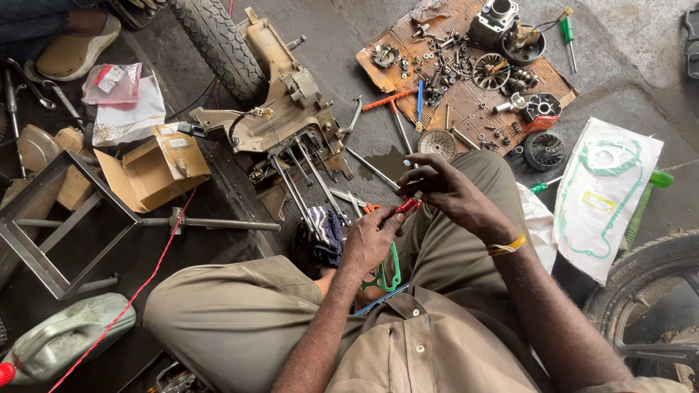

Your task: The person sits on the floor in a workshop and installs a green gasket onto a motorcycle engine block. They open a package containing the gasket, apply sealant from a tube, and carefully position the gasket onto the engine's cylinder head studs.

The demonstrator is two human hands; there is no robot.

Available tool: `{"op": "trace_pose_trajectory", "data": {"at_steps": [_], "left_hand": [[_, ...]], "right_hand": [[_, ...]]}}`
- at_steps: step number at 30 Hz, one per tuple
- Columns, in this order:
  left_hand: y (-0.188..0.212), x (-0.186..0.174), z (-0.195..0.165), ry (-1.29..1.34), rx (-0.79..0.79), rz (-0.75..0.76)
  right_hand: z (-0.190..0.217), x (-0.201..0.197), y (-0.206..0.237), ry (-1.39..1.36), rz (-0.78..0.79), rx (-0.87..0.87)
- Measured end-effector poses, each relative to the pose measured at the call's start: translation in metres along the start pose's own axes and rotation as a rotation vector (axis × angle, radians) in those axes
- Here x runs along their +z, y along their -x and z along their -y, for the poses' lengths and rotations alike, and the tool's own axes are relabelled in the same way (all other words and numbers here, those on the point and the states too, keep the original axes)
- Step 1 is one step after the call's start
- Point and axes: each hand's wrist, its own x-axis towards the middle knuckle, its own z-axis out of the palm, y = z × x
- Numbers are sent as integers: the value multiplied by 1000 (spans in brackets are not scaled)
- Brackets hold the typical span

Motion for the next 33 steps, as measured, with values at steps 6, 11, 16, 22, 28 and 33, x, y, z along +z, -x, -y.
{"op": "trace_pose_trajectory", "data": {"at_steps": [6,11,16,22,28,33], "left_hand": [[-1,1,1,5,3,0],[0,-1,-3,-28,-3,-2],[5,-3,-8,-118,-6,-12],[3,-2,-11,-149,8,-10],[2,1,-7,-89,42,-20],[1,3,-7,-59,105,-40]], "right_hand": [[-6,-4,3,54,75,-68],[-10,-4,-1,149,55,-53],[-2,-7,3,384,94,-50],[1,-4,6,574,-3,-28],[-4,-8,11,604,-82,-73],[-8,-3,12,829,-221,-50]]}}
